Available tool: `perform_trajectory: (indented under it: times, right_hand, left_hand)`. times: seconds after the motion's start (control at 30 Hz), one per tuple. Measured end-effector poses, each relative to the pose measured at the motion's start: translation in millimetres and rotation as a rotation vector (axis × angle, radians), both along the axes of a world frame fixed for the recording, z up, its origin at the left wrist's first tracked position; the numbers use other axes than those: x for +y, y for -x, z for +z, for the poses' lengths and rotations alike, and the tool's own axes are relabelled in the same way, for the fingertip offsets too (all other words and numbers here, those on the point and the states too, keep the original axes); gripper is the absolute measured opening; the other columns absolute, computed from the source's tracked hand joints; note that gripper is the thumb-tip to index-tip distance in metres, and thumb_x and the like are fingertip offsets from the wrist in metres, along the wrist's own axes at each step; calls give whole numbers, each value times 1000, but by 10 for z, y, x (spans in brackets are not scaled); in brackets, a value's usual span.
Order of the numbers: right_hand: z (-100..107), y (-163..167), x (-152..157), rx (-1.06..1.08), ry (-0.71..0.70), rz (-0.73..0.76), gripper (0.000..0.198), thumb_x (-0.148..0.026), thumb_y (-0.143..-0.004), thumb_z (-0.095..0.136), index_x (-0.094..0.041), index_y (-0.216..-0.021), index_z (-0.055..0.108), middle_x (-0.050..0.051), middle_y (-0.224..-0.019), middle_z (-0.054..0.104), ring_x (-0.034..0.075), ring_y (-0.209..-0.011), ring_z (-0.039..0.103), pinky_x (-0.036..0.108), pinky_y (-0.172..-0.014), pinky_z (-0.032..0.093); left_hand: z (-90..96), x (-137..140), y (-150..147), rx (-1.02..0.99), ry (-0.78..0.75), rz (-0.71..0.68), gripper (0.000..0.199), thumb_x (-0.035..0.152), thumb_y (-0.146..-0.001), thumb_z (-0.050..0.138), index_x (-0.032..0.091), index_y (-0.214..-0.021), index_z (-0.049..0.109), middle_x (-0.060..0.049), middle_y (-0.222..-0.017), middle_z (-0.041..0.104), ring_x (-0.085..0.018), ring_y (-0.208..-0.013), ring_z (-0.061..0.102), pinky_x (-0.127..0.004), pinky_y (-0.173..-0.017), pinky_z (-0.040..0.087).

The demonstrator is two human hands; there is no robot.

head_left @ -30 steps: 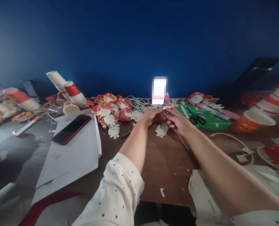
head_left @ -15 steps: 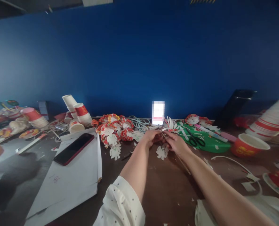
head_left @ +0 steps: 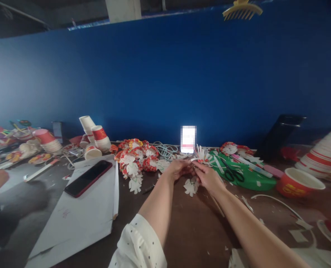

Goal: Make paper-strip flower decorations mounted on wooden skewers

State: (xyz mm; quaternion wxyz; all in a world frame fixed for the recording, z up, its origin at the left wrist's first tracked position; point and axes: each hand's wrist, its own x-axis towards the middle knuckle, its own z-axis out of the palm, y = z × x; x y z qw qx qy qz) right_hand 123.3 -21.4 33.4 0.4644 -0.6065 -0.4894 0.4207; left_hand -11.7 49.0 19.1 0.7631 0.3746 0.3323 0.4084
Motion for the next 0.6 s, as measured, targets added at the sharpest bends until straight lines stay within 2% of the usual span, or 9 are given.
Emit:
perform_trajectory:
  times: [0.2, 0.43, 0.6]
  right_hand:
    - [-168, -55, 71, -35, -47, 20, 51, -28, -81, 60, -23, -131, 68, 1, -66, 66, 14, -47, 54, 25, -44, 38]
    - [-186, -66, 74, -63, -52, 36, 52, -30, -83, 58, -21, -134, 66, 1, -67, 66, 14, -47, 55, 26, -44, 39]
    - [-186, -58, 73, -45, -68, 28, 54, -30, -82, 59, -22, -135, 66, 2, -70, 67, 14, -47, 55, 26, -44, 39]
  left_hand:
    - [-39, 2, 26, -7, -22, -32, 11, 16, -75, 81, 10, -76, 71, -3, -68, 65, -10, -62, 60, -26, -74, 53]
    - [37, -53, 7, 47, 2, 4, 11, 13, -75, 80, 9, -73, 70, -2, -64, 63, -10, -58, 60, -26, -70, 53]
    - [96, -60, -10, 89, 22, 28, 11, 10, -82, 72, 9, -71, 69, -1, -58, 60, -8, -54, 55, -24, -66, 52]
